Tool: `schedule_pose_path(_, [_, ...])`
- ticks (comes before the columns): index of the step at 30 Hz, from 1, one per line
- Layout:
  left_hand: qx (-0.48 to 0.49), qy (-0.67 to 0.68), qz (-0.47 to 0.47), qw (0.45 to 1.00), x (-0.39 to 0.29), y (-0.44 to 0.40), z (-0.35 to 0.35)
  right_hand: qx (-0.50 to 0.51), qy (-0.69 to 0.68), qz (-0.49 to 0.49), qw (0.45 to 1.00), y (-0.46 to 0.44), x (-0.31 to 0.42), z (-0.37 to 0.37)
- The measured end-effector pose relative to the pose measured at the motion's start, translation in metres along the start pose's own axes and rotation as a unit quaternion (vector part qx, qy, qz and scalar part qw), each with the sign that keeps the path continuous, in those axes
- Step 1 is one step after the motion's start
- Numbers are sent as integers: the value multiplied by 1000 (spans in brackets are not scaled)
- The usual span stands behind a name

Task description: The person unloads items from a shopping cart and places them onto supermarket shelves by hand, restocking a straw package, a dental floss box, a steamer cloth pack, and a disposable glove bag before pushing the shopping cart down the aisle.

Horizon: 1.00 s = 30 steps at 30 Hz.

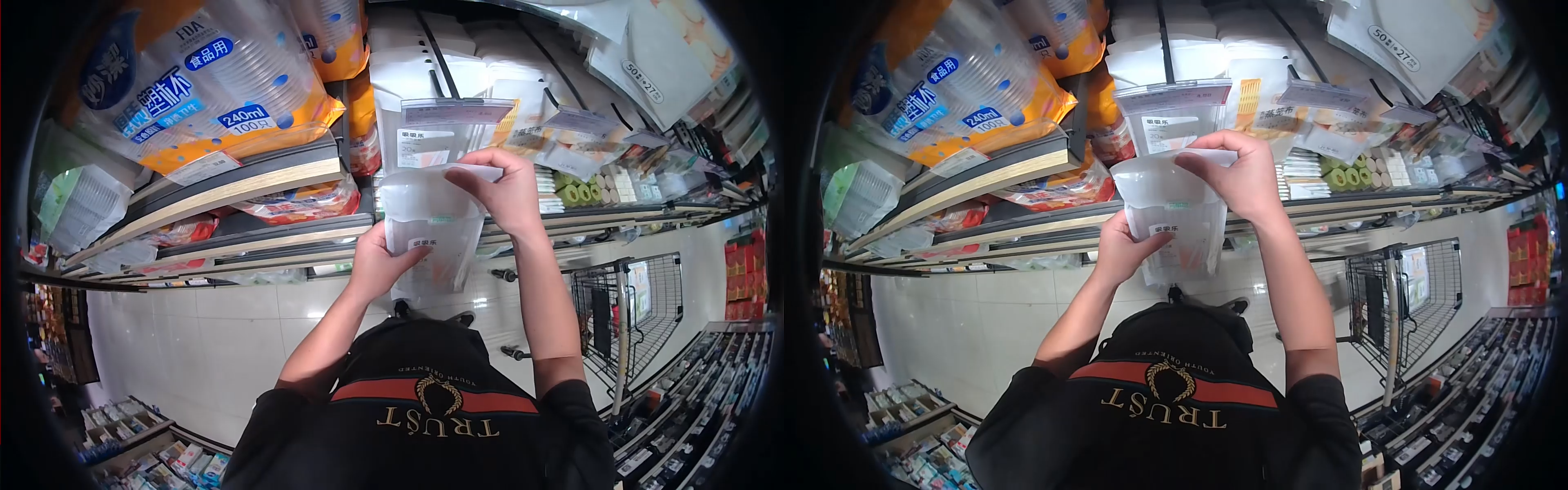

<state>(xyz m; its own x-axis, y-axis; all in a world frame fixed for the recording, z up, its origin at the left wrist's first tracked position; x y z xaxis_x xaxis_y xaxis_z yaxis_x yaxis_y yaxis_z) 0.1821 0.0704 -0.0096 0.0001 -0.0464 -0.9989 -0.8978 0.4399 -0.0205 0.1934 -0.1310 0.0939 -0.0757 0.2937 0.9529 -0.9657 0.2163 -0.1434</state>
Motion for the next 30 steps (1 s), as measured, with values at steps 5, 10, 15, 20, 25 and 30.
schedule_pose_path(5, [-4, -20, 1, 1000, -5, -10, 5, -9, 21, 13, 1000, -12, 8, 0])
schedule_pose_path(10, [-13, -29, -40, 999, -15, -36, 8, -55, 34, 61, 996, -30, 28, 6])
schedule_pose_path(15, [-18, -11, -44, 999, -26, -54, 9, -82, 7, 164, 983, -49, 26, 16])
schedule_pose_path(20, [-24, -16, -55, 998, -40, -60, 12, -109, 4, 213, 971, -55, 31, 19])
schedule_pose_path(25, [-33, -35, -50, 998, -39, -67, 16, -112, -12, 201, 973, -60, 32, 17])
schedule_pose_path(30, [-30, -40, -41, 998, -37, -71, 17, -120, -33, 222, 967, -64, 32, 16])
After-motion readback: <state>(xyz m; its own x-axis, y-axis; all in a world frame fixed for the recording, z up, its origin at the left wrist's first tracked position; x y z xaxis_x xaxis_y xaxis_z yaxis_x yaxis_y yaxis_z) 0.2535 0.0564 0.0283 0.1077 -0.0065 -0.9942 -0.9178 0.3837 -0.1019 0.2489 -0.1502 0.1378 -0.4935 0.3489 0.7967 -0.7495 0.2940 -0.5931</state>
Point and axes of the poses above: each hand's wrist, its own y-axis away from the middle knuckle, its own z-axis out of the back of the hand, x = y × z, the point moved 7 cm from there along -y, towards the middle knuckle, and after that the axes turned 2 degrees about -z, right-handed, at the moved point
